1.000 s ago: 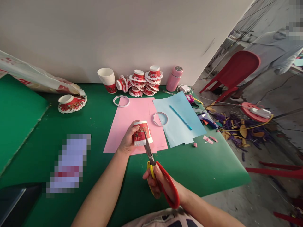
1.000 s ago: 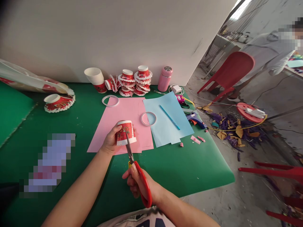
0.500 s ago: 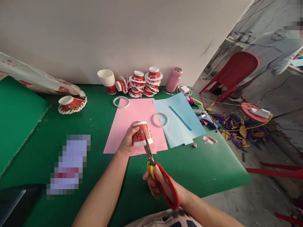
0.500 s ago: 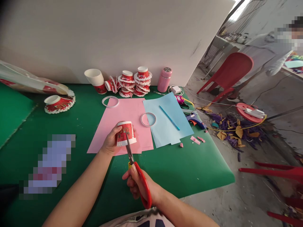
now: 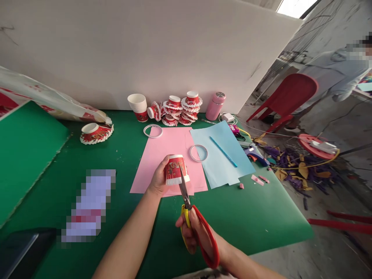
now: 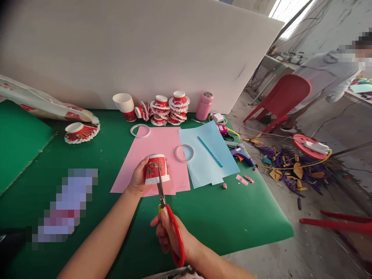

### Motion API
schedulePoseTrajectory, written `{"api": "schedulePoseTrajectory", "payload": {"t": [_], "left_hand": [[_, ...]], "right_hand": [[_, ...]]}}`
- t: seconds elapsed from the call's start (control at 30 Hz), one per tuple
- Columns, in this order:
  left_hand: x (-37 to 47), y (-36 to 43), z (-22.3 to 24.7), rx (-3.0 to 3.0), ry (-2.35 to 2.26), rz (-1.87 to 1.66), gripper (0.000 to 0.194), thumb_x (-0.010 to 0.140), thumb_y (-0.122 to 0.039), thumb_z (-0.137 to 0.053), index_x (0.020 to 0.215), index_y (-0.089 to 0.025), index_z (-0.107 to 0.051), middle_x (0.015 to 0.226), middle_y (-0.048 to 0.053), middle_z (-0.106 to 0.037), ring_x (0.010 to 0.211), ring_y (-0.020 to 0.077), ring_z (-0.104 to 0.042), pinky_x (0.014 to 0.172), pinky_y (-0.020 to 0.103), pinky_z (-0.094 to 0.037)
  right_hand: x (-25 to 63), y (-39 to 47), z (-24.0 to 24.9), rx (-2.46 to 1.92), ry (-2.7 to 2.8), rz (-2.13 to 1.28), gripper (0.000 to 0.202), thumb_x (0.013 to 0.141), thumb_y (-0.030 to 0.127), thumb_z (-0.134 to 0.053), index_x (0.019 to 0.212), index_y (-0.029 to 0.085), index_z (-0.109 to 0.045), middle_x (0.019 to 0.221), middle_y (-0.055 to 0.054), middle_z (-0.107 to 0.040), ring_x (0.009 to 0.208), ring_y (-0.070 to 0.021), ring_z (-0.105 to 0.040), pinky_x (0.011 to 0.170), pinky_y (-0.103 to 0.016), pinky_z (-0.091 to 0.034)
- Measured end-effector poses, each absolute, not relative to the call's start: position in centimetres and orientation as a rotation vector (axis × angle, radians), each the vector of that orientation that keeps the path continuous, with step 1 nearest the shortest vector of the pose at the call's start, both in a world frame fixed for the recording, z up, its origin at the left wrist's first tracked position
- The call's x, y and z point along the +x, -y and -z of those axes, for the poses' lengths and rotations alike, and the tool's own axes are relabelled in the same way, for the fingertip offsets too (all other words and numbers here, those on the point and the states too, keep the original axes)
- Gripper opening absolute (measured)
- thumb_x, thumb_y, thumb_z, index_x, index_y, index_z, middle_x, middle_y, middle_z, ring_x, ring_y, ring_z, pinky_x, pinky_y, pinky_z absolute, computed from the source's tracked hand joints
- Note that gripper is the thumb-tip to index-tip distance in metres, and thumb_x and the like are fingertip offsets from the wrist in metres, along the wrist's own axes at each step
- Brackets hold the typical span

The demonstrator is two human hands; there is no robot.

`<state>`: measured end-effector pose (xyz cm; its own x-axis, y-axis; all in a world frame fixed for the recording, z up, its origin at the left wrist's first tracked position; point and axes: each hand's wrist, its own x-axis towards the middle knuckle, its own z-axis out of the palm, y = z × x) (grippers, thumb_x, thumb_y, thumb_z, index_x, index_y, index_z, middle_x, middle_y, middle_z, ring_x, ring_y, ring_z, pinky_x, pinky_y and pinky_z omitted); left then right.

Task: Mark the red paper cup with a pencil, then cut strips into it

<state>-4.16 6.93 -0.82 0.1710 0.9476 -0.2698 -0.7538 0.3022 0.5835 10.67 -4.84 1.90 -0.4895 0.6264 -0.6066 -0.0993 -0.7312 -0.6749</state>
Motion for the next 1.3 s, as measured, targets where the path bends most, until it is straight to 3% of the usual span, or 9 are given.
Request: {"api": "schedulePoseTrajectory", "payload": {"t": [0.37,0.6,1.07,1.3], "left_hand": [[-4.10,-6.91,0.43,0.338,-0.629,-1.239,0.025,0.078,-0.035,-0.063,0.093,-0.015,-0.060,0.083,0.009,-0.073,0.075,0.0267,-0.071,0.067,0.036,-0.054],[-4.21,-7.00,0.62,0.352,-0.652,-1.239,0.025,0.079,-0.035,-0.061,0.092,-0.014,-0.062,0.081,0.009,-0.073,0.078,0.0282,-0.071,0.076,0.042,-0.054],[-4.25,-7.05,0.80,0.378,-0.682,-1.214,0.032,0.079,-0.039,-0.060,0.094,-0.012,-0.064,0.080,0.012,-0.073,0.080,0.0304,-0.070,0.077,0.044,-0.053],[-4.27,-7.02,0.66,0.371,-0.657,-1.233,0.027,0.078,-0.036,-0.062,0.092,-0.013,-0.063,0.082,0.009,-0.072,0.081,0.0291,-0.070,0.078,0.044,-0.053]], "right_hand": [[10.43,4.91,-2.32,-1.282,0.823,-2.195,0.083,0.054,0.094,-0.042,0.082,0.017,-0.052,0.054,0.010,-0.033,0.041,-0.0042,-0.025,0.040,-0.020,-0.027],[10.36,5.09,-2.28,-1.286,0.871,-2.183,0.082,0.056,0.094,-0.041,0.081,0.017,-0.051,0.052,0.011,-0.031,0.039,-0.0042,-0.025,0.038,-0.021,-0.028],[10.29,5.36,-2.39,-1.297,0.845,-2.191,0.079,0.056,0.094,-0.037,0.076,0.019,-0.047,0.045,0.013,-0.029,0.032,-0.0031,-0.022,0.033,-0.020,-0.022],[10.22,5.44,-2.04,-1.193,0.872,-2.168,0.073,0.064,0.091,-0.037,0.076,0.019,-0.047,0.045,0.011,-0.031,0.034,-0.0040,-0.026,0.035,-0.020,-0.024]]}}
